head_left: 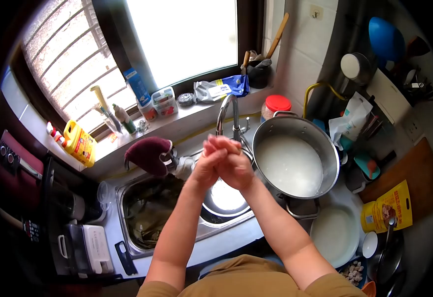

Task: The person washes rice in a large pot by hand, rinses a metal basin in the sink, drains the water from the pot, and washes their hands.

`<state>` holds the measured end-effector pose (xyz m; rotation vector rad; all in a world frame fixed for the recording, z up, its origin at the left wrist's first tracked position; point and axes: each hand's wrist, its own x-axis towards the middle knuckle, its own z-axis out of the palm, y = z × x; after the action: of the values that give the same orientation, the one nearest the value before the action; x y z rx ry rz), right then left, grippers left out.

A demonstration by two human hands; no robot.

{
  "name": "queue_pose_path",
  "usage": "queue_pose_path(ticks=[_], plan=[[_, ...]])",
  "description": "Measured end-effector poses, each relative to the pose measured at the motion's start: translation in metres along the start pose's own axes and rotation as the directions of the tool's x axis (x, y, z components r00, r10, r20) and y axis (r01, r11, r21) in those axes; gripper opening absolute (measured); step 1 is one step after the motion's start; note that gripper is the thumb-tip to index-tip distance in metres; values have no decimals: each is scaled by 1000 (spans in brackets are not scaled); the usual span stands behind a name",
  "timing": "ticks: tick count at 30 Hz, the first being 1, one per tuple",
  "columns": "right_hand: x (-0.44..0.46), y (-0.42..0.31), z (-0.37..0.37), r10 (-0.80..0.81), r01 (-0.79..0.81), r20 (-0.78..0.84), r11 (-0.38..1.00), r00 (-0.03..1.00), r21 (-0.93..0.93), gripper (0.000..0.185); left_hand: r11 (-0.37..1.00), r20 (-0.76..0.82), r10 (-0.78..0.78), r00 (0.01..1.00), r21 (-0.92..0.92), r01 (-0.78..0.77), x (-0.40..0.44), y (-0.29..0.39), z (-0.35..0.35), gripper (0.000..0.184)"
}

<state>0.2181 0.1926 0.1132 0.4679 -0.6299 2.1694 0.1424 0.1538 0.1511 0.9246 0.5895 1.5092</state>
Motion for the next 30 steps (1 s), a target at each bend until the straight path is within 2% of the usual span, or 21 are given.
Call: queue_pose_path(ticks=[1, 2, 3, 4, 5, 7, 8, 9, 10, 11, 13, 15, 17, 19, 21, 22, 23, 25, 27, 29, 30], plan=[[-22, 12, -53, 93, -90, -216, 996, 972, 21, 38, 974, -116, -227, 967, -51, 223, 0, -49, -53, 24], [-43, 24, -67, 75, -422, -736, 856, 673, -299, 35, 926, -276, -371, 887, -37, 375, -22, -93, -97, 24], [-91, 44, -128, 118, -814, -808, 165, 577, -557, 36, 464, -572, -468, 674, 490, 738, -51, -153, -162, 30], [-128, 52, -180, 47, -649, -864, -640, 502, -412, 38, 105, -795, -309, 522, 517, 849, -68, -156, -160, 37], [-136, 32, -126, -87, -781, -800, -304, 593, -546, 38, 474, -803, -307, 510, 336, 814, -84, -156, -158, 42], [-155, 39, -127, -245, -909, -877, -63, 413, -411, 45, 438, -879, -21, 476, 420, 795, -110, -181, -172, 44], [-158, 35, -128, -201, -944, -934, 86, 297, -319, 48, 437, -885, -30, 465, 407, 802, -115, -192, -183, 44], [-160, 31, -134, -141, -949, -973, 232, 184, -213, 51, 454, -895, -175, 409, 295, 840, -118, -198, -195, 33], [-174, 36, -166, -240, -946, -959, 247, 152, -212, 53, 460, -880, -313, 357, 188, 868, -118, -204, -206, 23], [-173, 37, -166, -244, -944, -957, 246, 157, -218, 53, 465, -879, -311, 363, 192, 864, -111, -196, -196, 23], [-168, 40, -161, -417, -939, -895, 219, 157, -267, 54, 540, -875, -433, 216, -60, 839, -100, -171, -154, 20], [-165, 38, -157, -417, -935, -899, 247, 133, -253, 58, 601, -866, -440, 238, -87, 794, -98, -171, -150, 17], [-160, 39, -144, -434, -970, -897, 167, 87, -176, 61, 603, -867, -383, 319, 27, 798, -91, -167, -147, 19], [-156, 43, -140, -473, -955, -879, 225, 64, -191, 62, 618, -863, -363, 351, 59, 784, -84, -161, -146, 20], [-163, 47, -155, -549, -943, -835, 257, 39, -213, 57, 547, -853, -323, 409, 184, 816, -81, -141, -133, 22], [-169, 45, -166, -456, -902, -890, 374, 27, -218, 49, 546, -829, -281, 483, 275, 792, -83, -134, -130, 28], [-168, 44, -163, -452, -901, -891, 373, 31, -221, 49, 547, -832, -276, 481, 276, 791, -86, -131, -131, 28], [-167, 41, -155, -316, -794, -943, 546, 101, -268, 42, 597, -806, -186, 562, 361, 716, -92, -127, -130, 35], [-162, 37, -135, -268, -831, -955, 496, 129, -252, 41, 583, -781, -150, 606, 425, 692, -94, -116, -125, 36], [-164, 36, -127, -262, -858, -937, 399, 230, -322, 43, 570, -755, -115, 646, 482, 665, -98, -104, -118, 37], [-169, 37, -135, -262, -858, -936, 397, 236, -328, 43, 581, -739, -117, 664, 491, 649, -98, -97, -113, 34]])
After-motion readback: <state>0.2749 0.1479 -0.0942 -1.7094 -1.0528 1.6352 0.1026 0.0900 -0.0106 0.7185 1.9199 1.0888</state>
